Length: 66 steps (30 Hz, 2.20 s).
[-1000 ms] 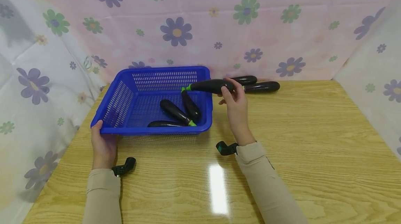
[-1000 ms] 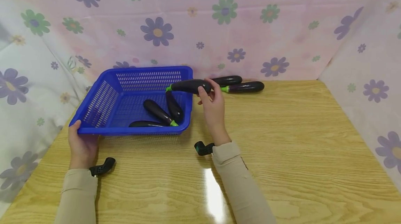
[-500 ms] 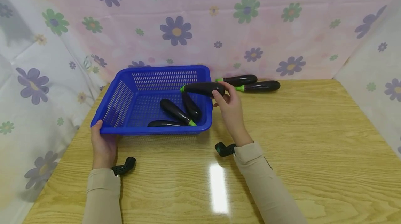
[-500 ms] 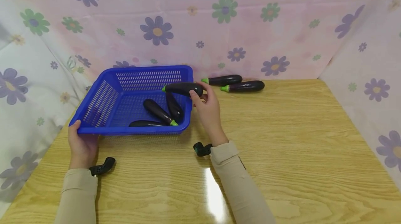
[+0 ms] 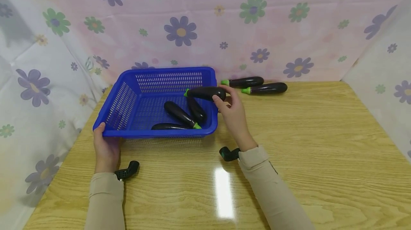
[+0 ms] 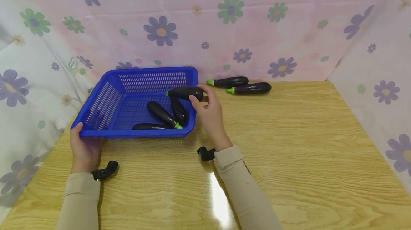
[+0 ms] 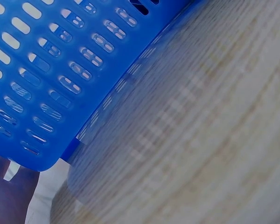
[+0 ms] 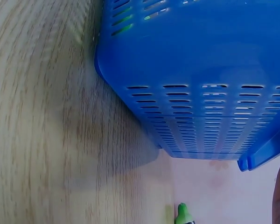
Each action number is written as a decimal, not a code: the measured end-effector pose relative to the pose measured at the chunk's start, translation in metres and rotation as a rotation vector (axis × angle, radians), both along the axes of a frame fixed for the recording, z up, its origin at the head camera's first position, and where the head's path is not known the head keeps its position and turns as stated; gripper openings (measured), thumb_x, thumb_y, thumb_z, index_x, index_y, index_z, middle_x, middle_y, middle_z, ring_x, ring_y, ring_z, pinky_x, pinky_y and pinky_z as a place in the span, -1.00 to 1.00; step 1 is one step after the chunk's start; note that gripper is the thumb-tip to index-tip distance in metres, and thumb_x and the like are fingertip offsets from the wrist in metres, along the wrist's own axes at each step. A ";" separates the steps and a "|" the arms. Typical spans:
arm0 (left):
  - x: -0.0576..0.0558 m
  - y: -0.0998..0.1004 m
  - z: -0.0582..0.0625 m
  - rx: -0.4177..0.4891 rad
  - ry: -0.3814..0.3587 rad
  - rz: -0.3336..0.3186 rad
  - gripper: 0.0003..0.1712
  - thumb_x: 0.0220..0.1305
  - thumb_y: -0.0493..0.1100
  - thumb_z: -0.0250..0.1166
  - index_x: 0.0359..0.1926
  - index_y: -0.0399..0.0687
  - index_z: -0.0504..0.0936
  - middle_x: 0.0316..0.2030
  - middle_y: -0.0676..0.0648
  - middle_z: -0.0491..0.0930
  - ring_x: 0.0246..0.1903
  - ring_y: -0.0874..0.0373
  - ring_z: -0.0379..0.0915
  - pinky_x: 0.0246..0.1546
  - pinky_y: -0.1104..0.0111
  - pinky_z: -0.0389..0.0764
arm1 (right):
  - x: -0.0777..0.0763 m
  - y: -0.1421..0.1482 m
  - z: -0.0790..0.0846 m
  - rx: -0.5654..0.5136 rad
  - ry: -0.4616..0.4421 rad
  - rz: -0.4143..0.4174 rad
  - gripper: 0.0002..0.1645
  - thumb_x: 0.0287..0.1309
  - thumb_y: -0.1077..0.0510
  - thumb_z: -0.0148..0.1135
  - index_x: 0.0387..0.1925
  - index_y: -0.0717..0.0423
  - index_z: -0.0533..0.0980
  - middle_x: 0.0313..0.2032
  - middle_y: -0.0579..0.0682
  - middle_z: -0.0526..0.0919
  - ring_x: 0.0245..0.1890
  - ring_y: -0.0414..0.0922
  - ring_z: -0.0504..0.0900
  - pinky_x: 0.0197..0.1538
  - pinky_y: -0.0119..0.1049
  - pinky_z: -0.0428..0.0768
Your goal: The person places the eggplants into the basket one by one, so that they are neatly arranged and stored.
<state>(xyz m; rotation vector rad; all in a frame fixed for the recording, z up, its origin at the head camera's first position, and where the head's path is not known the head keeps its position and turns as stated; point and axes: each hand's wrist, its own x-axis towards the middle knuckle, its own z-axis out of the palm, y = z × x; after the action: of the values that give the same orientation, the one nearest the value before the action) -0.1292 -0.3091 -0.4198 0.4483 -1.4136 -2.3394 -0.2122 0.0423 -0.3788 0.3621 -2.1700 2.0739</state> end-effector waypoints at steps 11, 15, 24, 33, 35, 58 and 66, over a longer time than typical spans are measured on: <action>0.000 0.001 0.000 0.024 0.018 0.008 -0.41 0.25 0.10 -0.04 0.29 0.24 0.08 0.28 0.01 0.19 0.28 0.11 0.05 0.32 0.28 -0.04 | 0.015 -0.005 0.019 0.104 0.018 -0.025 -0.47 0.21 0.06 0.14 0.18 0.09 0.32 0.16 0.02 0.39 -0.11 -0.07 0.45 -0.27 -0.33 0.42; -0.001 0.001 -0.001 0.026 0.038 0.009 -0.42 0.25 0.09 -0.04 0.29 0.20 0.11 0.26 0.00 0.22 0.26 0.10 0.07 0.30 0.32 0.00 | 0.015 -0.005 0.019 0.115 0.016 -0.018 -0.47 0.20 0.05 0.14 0.19 0.07 0.32 0.17 0.00 0.38 -0.09 -0.06 0.45 -0.25 -0.31 0.41; -0.001 0.000 -0.001 0.041 0.045 0.008 -0.41 0.26 0.09 -0.03 0.29 0.20 0.11 0.28 -0.01 0.20 0.28 0.10 0.05 0.31 0.31 -0.02 | -0.003 -0.004 -0.006 0.132 0.004 0.000 -0.37 0.15 -0.07 0.19 0.24 -0.08 0.29 0.19 -0.11 0.38 -0.03 -0.11 0.48 -0.25 -0.24 0.42; -0.001 0.000 0.001 0.037 0.013 0.006 -0.41 0.26 0.11 -0.04 0.29 0.23 0.10 0.27 0.01 0.22 0.26 0.11 0.08 0.31 0.28 -0.02 | -0.006 -0.004 -0.011 0.196 0.030 -0.004 -0.38 0.10 -0.20 0.18 0.19 -0.14 0.36 0.07 -0.18 0.50 -0.04 -0.20 0.50 -0.21 -0.23 0.45; -0.001 0.001 0.001 0.050 0.016 0.005 -0.42 0.26 0.11 -0.03 0.29 0.23 0.11 0.27 0.01 0.22 0.26 0.11 0.08 0.31 0.28 -0.02 | -0.006 -0.004 -0.010 0.230 0.037 0.002 -0.40 0.10 -0.19 0.18 0.18 -0.17 0.38 -0.01 -0.15 0.56 -0.05 -0.22 0.50 -0.21 -0.24 0.46; 0.000 0.000 -0.002 0.032 0.040 -0.010 -0.41 0.26 0.12 -0.04 0.30 0.23 0.11 0.29 0.01 0.20 0.28 0.09 0.05 0.32 0.23 -0.07 | -0.008 0.000 -0.012 0.231 0.021 0.015 -0.59 0.24 -0.08 0.07 0.10 -0.15 0.43 0.08 -0.14 0.49 0.02 -0.21 0.50 -0.05 -0.15 0.52; -0.001 0.001 -0.001 0.046 0.027 0.005 -0.41 0.26 0.12 -0.03 0.29 0.24 0.11 0.29 0.00 0.20 0.28 0.09 0.04 0.33 0.23 -0.07 | -0.011 0.005 -0.013 0.156 -0.012 0.051 -0.61 0.25 -0.04 0.07 0.08 -0.07 0.44 0.02 -0.04 0.54 -0.06 -0.17 0.56 -0.14 -0.10 0.58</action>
<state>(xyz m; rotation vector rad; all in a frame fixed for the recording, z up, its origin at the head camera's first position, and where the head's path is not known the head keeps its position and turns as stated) -0.1299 -0.3080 -0.4207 0.4312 -1.3473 -2.3697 -0.2235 0.0474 -0.3921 0.4254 -2.3602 1.9414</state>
